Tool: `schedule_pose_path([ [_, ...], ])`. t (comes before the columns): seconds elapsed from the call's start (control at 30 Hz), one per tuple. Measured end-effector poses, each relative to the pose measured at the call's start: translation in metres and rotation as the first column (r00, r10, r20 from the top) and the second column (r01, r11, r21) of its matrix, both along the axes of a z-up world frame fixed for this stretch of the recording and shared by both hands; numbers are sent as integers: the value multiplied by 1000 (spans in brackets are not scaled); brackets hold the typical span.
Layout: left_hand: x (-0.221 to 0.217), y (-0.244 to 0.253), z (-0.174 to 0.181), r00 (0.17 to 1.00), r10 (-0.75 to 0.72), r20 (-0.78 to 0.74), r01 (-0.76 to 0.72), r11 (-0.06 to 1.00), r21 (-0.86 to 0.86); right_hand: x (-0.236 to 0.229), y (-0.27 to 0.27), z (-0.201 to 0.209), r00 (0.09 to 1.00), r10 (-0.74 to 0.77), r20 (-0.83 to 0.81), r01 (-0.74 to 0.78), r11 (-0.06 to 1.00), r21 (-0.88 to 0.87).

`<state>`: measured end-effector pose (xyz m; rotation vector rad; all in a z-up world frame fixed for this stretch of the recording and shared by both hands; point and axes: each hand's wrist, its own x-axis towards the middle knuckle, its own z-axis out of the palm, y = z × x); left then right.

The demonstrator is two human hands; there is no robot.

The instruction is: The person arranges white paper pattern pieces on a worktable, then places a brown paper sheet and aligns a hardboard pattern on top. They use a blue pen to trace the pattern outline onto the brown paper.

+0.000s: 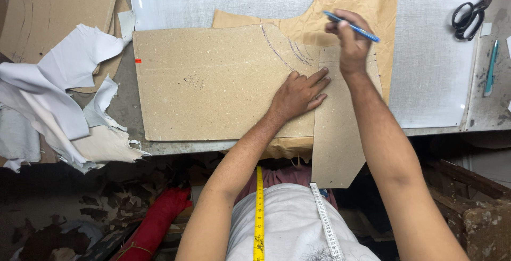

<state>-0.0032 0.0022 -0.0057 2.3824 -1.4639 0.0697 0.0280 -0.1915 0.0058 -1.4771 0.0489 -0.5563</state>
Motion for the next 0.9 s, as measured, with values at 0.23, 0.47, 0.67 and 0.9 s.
schedule_pose_path([
  [0.23, -1, 3, -2, 999, 6, 34, -6, 1000, -5, -231, -10, -12, 744, -664, -79, 611, 723, -322],
  [0.47, 0, 2, 0, 1000, -6, -5, 6, 1000, -1, -394, 63, -88, 515, -341, -786, 687, 713, 142],
  [0.67, -3, 39, 14, 972, 59, -227, -108, 972, -209, -414, 56, -81, 626, -568, -534, 706, 704, 77],
  [0.9, -22, 214, 55, 688, 699, -193, -709, 705, 25, -421, -50, 4, 760, -635, -139, 590, 763, -264],
])
